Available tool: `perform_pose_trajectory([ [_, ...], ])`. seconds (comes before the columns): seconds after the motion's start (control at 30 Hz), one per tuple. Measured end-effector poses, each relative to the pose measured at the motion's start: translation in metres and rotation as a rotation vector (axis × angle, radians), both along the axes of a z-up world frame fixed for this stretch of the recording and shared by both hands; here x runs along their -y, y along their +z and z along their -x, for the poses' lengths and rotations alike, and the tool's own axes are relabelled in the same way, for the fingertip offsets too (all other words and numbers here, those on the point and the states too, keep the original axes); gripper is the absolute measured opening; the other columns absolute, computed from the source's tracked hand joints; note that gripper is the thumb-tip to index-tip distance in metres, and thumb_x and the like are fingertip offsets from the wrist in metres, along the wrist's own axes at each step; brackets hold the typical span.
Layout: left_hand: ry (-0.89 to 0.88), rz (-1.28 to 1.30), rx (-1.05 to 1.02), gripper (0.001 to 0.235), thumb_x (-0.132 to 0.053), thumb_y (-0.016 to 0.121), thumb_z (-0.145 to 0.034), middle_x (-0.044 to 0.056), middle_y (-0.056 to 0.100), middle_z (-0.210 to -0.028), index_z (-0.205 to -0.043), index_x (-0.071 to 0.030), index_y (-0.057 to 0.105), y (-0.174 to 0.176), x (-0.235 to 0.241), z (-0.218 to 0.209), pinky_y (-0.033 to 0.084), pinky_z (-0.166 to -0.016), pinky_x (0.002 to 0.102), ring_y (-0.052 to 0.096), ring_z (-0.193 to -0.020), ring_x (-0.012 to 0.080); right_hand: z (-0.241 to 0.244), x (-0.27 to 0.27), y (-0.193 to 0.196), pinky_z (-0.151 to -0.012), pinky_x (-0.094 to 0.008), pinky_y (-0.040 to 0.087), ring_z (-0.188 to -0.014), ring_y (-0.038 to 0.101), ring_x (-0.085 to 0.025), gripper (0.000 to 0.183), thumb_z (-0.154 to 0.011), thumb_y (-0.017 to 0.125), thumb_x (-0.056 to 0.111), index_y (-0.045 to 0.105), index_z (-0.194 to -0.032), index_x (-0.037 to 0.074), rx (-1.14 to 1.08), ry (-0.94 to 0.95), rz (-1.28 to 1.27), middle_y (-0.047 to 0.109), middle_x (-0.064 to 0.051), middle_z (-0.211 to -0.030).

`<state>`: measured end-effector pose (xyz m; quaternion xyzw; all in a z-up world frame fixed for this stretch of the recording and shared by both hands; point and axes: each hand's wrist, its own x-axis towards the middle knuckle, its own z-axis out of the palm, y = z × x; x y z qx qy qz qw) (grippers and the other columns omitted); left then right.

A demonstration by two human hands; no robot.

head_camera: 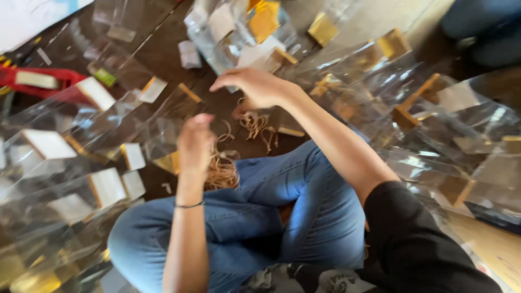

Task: The person picks up thin brown cords from a pile and ties them through holes in small clear boxes, handling the cords and boxes by hand while sitting on the floor.

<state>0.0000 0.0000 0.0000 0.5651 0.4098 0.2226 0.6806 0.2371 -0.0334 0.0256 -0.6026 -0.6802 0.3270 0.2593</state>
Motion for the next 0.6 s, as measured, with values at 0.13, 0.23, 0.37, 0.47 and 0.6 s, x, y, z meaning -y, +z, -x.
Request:
perform_pose_trajectory([
  [0.13, 0.124, 0.075, -0.032, 0.037, -0.039, 0.044, -0.111, -0.009, 0.033, -0.059, -0.109, -0.011, 0.068, 0.003, -0.020, 0.011, 0.023, -0.041, 0.014, 0.028, -0.046, -0.0003, -0.038, 0.007, -0.142, -0.113, -0.080, 0.018, -0.151, 0.028, -0.038, 0.045, -0.090, 0.076, 0.047, 0.063, -0.133, 0.054, 1.110, -0.189, -0.237, 0.059, 0.006, -0.148],
  [0.23, 0.132, 0.046, 0.000, 0.039, -0.043, 0.046, -0.111, -0.009, 0.032, -0.059, -0.107, -0.012, 0.070, 0.000, -0.023, 0.009, 0.023, -0.042, 0.014, 0.027, -0.044, -0.0002, -0.050, 0.015, -0.149, -0.114, -0.079, 0.011, -0.125, 0.062, -0.016, 0.045, -0.096, 0.062, 0.030, 0.057, -0.134, 0.055, 1.186, -0.107, -0.334, 0.071, 0.015, -0.120],
  [0.37, 0.119, 0.021, 0.007, 0.038, -0.041, 0.046, -0.113, -0.006, 0.034, -0.059, -0.109, -0.011, 0.069, 0.003, -0.021, 0.008, 0.024, -0.040, 0.017, 0.027, -0.043, 0.0014, -0.052, 0.023, -0.099, -0.113, -0.073, 0.026, -0.119, 0.061, -0.025, 0.077, -0.078, 0.082, 0.012, 0.049, -0.145, 0.033, 1.011, -0.110, -0.279, 0.068, -0.003, -0.119],
  [0.47, 0.116, -0.009, -0.018, 0.038, -0.039, 0.045, -0.114, -0.006, 0.034, -0.059, -0.109, -0.011, 0.069, 0.009, -0.020, 0.011, 0.024, -0.041, 0.017, 0.027, -0.044, 0.0014, -0.052, 0.042, -0.033, -0.114, -0.074, 0.023, -0.129, 0.057, -0.032, 0.100, -0.070, 0.092, 0.011, 0.039, -0.154, 0.023, 0.912, -0.153, -0.156, 0.062, -0.012, -0.133],
  [0.6, 0.137, -0.012, -0.064, 0.035, -0.037, 0.045, -0.114, -0.006, 0.037, -0.059, -0.110, -0.014, 0.071, 0.018, -0.021, 0.016, 0.027, -0.040, 0.016, 0.031, -0.044, 0.0011, -0.053, 0.102, 0.079, -0.086, -0.077, 0.049, -0.124, 0.060, -0.042, 0.091, -0.078, 0.088, 0.032, 0.036, -0.153, 0.025, 0.696, -0.647, -0.056, 0.052, -0.011, -0.143],
])
